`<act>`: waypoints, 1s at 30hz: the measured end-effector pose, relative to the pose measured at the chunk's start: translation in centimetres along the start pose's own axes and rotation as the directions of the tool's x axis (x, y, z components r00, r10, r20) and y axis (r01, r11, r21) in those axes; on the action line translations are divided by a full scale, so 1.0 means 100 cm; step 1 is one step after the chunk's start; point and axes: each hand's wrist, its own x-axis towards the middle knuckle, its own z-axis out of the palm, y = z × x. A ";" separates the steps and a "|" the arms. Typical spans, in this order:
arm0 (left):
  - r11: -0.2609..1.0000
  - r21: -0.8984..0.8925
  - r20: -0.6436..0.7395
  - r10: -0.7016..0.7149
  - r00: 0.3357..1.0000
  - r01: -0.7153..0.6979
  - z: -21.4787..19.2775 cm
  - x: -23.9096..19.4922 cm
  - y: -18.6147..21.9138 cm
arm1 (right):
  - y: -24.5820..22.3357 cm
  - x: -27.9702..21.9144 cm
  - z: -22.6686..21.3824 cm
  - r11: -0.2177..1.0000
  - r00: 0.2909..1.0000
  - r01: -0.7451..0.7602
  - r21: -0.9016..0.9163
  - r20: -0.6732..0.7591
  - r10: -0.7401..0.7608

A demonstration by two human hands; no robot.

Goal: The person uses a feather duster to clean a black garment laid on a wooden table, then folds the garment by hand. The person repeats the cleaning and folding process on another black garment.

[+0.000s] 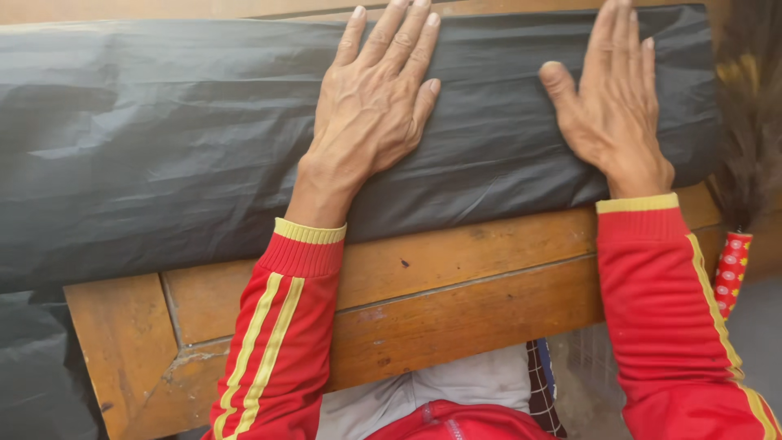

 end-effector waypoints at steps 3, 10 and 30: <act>1.000 -0.015 -0.016 0.005 1.000 -0.005 0.002 0.003 0.003 | -0.021 -0.004 -0.002 0.996 1.000 -0.020 -0.083 -0.018 0.018; 1.000 -0.010 0.030 -0.018 0.999 0.018 0.007 0.002 0.000 | -0.106 -0.016 0.032 0.930 0.938 0.345 0.129 -0.086 -0.336; 0.999 0.012 -0.026 -0.029 0.999 0.030 -0.012 -0.013 -0.029 | -0.121 -0.009 0.020 0.923 0.915 0.381 0.045 -0.162 -0.370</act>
